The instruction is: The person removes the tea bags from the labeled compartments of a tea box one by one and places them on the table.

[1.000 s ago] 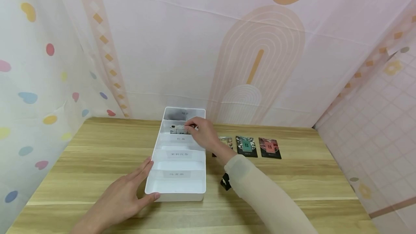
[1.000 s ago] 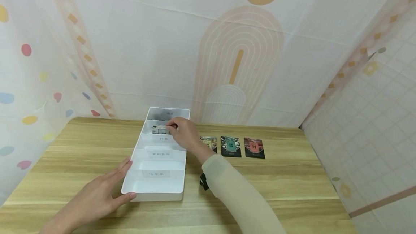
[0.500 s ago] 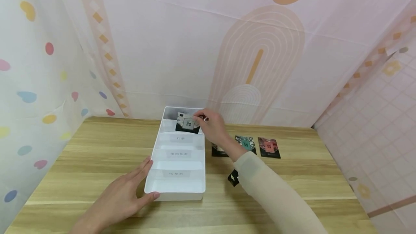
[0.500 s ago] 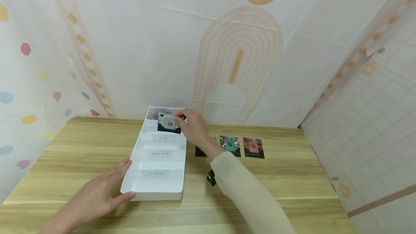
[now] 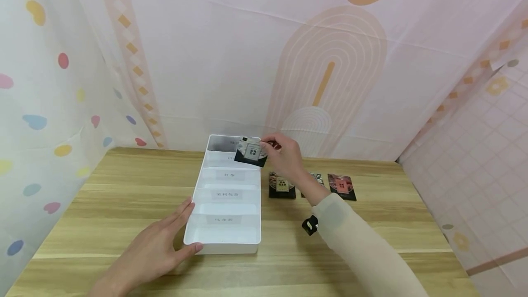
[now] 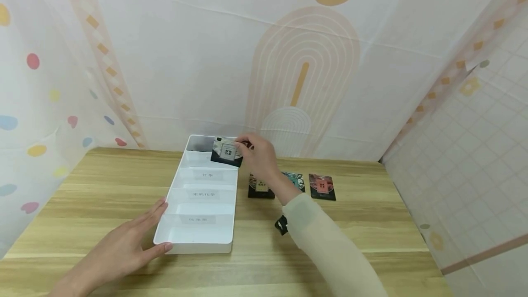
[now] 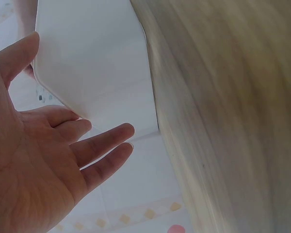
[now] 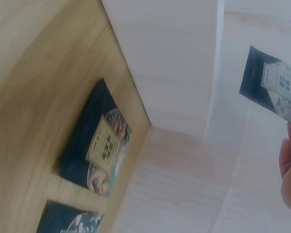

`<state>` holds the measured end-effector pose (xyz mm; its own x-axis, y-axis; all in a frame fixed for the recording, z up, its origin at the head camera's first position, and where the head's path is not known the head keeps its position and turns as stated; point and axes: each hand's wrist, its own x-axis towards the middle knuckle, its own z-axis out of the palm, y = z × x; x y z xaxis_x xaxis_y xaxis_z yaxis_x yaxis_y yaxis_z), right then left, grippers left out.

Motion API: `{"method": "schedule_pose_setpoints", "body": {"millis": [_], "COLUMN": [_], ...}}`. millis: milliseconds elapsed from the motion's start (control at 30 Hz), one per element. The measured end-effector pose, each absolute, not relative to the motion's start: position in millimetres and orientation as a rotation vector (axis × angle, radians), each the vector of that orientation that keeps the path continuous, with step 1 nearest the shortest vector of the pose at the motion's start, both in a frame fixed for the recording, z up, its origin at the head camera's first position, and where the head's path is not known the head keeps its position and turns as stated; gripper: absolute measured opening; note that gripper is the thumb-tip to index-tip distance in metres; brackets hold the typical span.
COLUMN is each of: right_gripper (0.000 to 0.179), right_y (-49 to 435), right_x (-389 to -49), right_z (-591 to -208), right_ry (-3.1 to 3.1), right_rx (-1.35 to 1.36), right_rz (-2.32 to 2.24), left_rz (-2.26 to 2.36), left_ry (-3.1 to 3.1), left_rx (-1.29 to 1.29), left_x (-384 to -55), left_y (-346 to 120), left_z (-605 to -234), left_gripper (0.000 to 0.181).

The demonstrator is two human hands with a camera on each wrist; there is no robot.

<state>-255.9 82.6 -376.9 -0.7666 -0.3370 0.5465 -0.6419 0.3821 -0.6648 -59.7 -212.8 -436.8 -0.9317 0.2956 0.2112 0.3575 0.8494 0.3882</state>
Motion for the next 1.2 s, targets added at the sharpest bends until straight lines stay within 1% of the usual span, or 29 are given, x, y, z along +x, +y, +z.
{"method": "schedule_pose_setpoints", "body": {"millis": [233,567,1200], "right_gripper": [0.01,0.006,0.007], "right_y": [101,129,164], "right_x": [-252,-244,-225], "right_z": [-373,-372,-390], "right_ry": [-2.32,-2.263,-2.433], "right_rx": [0.889,0.932,0.796], "right_rz": [1.315,1.261,1.307], "left_rz": [-0.659,-0.663,-0.65], "left_ry": [-2.892,-2.899,-2.901], "left_rx": [-0.51,-0.505,-0.508], "left_x": [-59,-61,-61], "left_y": [-212,-211,-214], "left_z": [-437,-436,-438], "left_gripper": [0.094,0.095,0.094]}}
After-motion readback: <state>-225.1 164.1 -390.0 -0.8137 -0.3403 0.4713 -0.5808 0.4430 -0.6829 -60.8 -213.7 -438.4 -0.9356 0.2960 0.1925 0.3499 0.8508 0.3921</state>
